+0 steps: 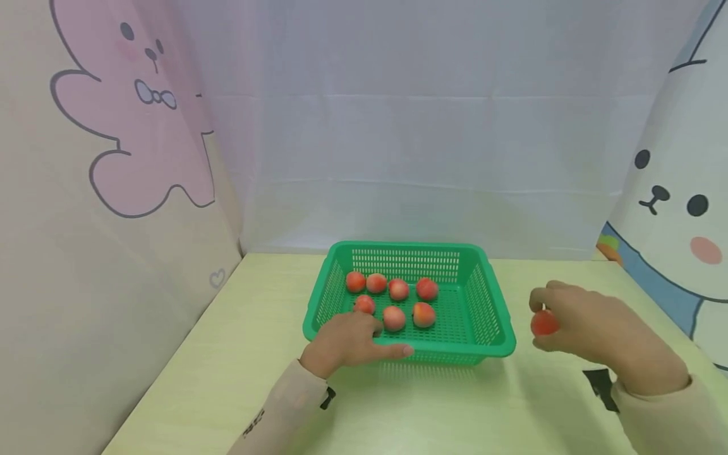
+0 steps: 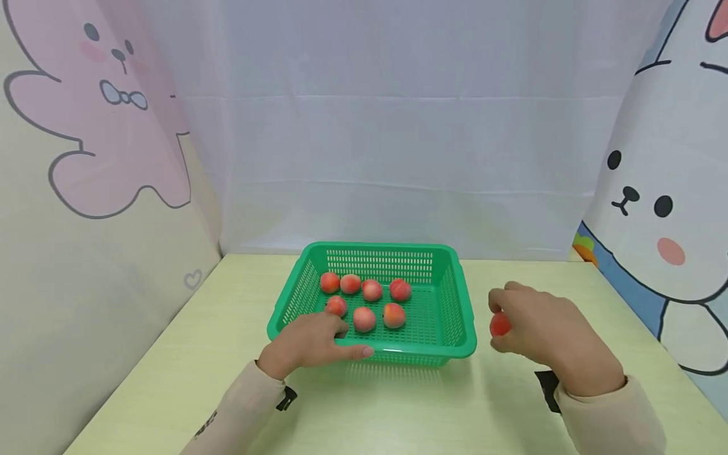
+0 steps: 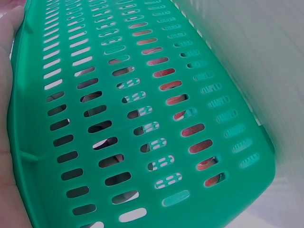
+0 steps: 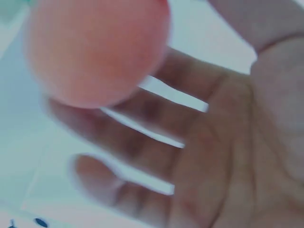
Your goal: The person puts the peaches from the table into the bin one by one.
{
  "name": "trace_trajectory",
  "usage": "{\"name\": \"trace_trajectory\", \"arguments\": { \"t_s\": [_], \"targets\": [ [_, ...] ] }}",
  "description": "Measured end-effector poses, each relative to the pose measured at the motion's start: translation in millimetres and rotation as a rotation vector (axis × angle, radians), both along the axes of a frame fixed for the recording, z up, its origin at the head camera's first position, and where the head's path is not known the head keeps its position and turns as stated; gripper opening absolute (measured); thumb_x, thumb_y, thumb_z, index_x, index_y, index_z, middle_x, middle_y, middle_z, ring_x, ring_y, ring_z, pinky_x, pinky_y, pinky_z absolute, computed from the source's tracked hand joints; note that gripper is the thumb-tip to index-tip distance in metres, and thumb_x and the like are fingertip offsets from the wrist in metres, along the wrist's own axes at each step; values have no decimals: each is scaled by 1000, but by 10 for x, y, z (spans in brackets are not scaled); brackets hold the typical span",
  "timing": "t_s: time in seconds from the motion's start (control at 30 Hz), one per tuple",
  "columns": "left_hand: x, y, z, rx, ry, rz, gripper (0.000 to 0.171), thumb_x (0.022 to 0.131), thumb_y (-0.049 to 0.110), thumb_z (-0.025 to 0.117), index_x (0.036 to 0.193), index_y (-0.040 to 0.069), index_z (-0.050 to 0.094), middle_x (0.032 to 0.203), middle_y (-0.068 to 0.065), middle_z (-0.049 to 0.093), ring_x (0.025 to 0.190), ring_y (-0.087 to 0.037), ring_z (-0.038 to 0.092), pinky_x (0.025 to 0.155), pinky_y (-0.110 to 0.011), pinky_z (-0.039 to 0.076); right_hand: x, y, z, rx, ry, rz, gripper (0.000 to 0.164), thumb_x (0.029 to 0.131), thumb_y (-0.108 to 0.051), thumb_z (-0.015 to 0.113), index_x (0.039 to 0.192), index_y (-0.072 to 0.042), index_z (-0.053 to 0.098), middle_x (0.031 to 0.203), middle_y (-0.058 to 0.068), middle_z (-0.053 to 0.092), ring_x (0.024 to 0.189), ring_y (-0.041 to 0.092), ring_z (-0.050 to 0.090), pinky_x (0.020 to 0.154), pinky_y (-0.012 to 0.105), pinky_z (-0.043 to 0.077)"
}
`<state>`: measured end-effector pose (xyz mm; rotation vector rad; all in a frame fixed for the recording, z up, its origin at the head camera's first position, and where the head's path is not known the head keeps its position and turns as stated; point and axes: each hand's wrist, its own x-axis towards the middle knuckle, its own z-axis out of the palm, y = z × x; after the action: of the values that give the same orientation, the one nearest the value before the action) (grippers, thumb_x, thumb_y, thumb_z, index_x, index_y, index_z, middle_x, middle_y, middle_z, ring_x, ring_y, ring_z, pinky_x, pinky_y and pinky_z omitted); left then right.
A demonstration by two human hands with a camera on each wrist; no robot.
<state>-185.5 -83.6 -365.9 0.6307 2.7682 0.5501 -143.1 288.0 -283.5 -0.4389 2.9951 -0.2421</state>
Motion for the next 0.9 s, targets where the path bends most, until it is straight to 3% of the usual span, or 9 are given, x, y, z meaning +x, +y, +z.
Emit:
{"name": "trace_trajectory", "arguments": {
  "t_s": [0.2,0.33,0.57,0.73,0.9],
  "targets": [
    [8,-7,10,6,0,5,65,84,89,61,76,24,57,66,9,48,58,-11,47,57,-32,38,-31,-295,257,-87,436,150,39,84,-26,93,112,-9,71,98,0,65,69,11,56,54,31,46],
    [2,-5,-4,3,3,2,66,84,89,61,76,24,57,66,10,48,58,-11,47,57,-31,39,-150,-520,352,-140,553,233,35,86,-25,91,111,-11,72,96,-3,65,73,10,55,56,30,46],
    [-6,-11,-6,0,-5,-6,65,85,89,60,77,25,61,65,9,51,58,-12,51,57,-32,42,-479,-846,427,-170,450,271,31,89,-23,90,111,-11,72,100,-1,68,80,16,60,66,39,53],
    [-10,-9,5,11,-6,-14,65,85,88,61,75,24,59,64,9,49,56,-12,49,56,-32,41,-779,-992,303,-241,301,272,28,90,-11,82,116,-6,72,109,7,65,90,25,63,80,47,56],
    [-21,-5,3,12,-9,-7,66,85,89,61,74,23,58,63,8,48,55,-12,49,55,-32,40,-1071,-1108,124,-257,165,247,28,89,-6,73,117,-4,70,108,10,59,90,27,59,81,45,53]
  ]
}}
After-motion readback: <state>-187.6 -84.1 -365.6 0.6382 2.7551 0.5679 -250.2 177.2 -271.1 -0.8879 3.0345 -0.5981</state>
